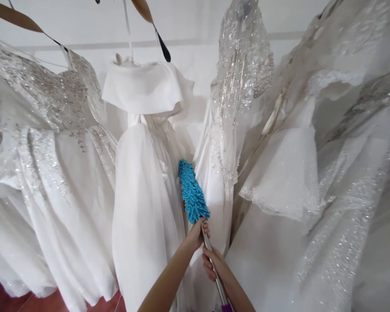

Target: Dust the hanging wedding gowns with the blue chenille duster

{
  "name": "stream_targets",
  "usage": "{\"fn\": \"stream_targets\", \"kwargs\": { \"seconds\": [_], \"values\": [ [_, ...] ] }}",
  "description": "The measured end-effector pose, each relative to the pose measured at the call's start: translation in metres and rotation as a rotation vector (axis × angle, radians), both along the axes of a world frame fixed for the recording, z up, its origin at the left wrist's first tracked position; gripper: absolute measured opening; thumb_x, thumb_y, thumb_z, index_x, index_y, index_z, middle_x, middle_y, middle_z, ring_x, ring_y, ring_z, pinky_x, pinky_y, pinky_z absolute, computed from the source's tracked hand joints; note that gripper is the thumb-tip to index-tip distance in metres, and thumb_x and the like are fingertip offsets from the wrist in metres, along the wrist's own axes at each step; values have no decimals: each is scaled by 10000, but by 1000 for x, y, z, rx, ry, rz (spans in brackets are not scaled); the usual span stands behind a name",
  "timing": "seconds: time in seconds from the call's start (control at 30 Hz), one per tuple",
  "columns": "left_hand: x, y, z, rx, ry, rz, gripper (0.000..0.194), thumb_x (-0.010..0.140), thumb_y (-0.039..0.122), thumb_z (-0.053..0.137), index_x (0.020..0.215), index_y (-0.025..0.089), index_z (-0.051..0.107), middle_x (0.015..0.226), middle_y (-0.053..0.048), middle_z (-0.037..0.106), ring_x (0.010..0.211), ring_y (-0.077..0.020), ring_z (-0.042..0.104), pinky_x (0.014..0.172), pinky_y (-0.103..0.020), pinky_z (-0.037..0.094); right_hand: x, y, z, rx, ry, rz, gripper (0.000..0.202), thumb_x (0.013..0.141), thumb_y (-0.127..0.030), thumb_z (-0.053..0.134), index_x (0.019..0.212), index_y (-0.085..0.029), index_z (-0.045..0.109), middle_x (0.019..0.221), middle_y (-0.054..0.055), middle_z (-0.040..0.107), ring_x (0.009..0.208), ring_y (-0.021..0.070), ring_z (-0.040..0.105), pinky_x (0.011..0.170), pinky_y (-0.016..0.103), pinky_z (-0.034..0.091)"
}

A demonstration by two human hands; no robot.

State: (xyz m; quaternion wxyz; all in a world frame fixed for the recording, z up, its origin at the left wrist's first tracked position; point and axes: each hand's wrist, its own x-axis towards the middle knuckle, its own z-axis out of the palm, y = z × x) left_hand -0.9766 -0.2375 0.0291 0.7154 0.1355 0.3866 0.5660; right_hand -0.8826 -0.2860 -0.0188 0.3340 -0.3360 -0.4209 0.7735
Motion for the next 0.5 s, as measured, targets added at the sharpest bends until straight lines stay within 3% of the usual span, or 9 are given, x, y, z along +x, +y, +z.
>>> {"fn": "stream_targets", "kwargs": {
  "seconds": [0.13,0.4,0.5],
  "values": [
    [9,-1,26,25,-59,16,348,756,319,651,611,211,354,474,119,266,378,-36,252,443,-191,283,9,0,17,23,26,-14,505,625,-660,700,677,-243,420,332,-162,393,184,28,258,200,136,246],
    [15,-1,98,286,-92,-36,358,651,281,725,613,201,377,501,118,280,404,-27,219,425,-186,235,14,6,74,115,152,-11,469,680,-601,708,707,-254,394,356,-163,415,198,32,277,210,139,235],
    [15,1,114,337,-90,-42,378,610,280,757,628,201,387,506,123,291,406,-25,215,418,-187,224,13,8,87,139,178,-13,438,704,-573,704,735,-249,412,368,-164,422,205,31,283,217,136,240]
  ]
}}
